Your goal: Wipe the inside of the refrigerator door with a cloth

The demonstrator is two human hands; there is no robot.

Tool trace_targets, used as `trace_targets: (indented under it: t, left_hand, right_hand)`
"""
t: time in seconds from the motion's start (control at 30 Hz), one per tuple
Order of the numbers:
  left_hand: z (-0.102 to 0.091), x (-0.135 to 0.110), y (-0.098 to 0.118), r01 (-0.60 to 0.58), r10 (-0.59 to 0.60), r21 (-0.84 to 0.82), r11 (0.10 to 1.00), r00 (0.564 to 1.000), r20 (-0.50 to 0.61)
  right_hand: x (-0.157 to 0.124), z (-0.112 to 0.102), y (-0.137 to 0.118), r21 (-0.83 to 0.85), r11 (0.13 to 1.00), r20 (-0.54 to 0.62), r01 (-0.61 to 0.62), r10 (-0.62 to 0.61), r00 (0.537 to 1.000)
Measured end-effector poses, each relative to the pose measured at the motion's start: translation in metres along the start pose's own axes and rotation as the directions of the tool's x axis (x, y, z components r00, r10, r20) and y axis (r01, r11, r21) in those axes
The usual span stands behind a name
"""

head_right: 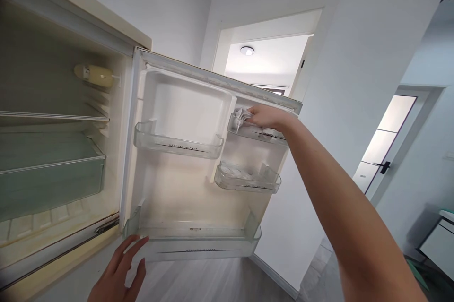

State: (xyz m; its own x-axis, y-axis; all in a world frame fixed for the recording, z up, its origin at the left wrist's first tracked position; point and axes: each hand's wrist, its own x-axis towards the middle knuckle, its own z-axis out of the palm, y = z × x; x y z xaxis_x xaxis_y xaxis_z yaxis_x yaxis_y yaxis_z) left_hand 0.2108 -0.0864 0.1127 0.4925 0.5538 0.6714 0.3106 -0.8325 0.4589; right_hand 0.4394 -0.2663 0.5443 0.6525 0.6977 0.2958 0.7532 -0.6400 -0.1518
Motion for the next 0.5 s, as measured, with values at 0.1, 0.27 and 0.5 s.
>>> trace_targets:
  t: [0.1,0.27,0.5]
  left_hand:
    - [0.002,0.000,0.001,0.029,-0.028,-0.015,0.999,1.000,0.013]
    - [-0.001,0.000,0.002,0.026,-0.025,-0.026,0.999,0.999,0.029]
    - [-0.002,0.000,0.006,0.083,-0.074,-0.110,0.990,0.994,0.081]
  right_hand:
    - [0.002,-0.007,0.009,-0.079,0.997,0.051,-0.016,0.021,0.998]
    - [0.007,-0.016,0.040,-0.337,0.922,0.013,-0.191,0.207,0.978]
    - [-0.011,-0.018,0.020,-0.027,0.974,0.158,-0.225,0.226,0.961]
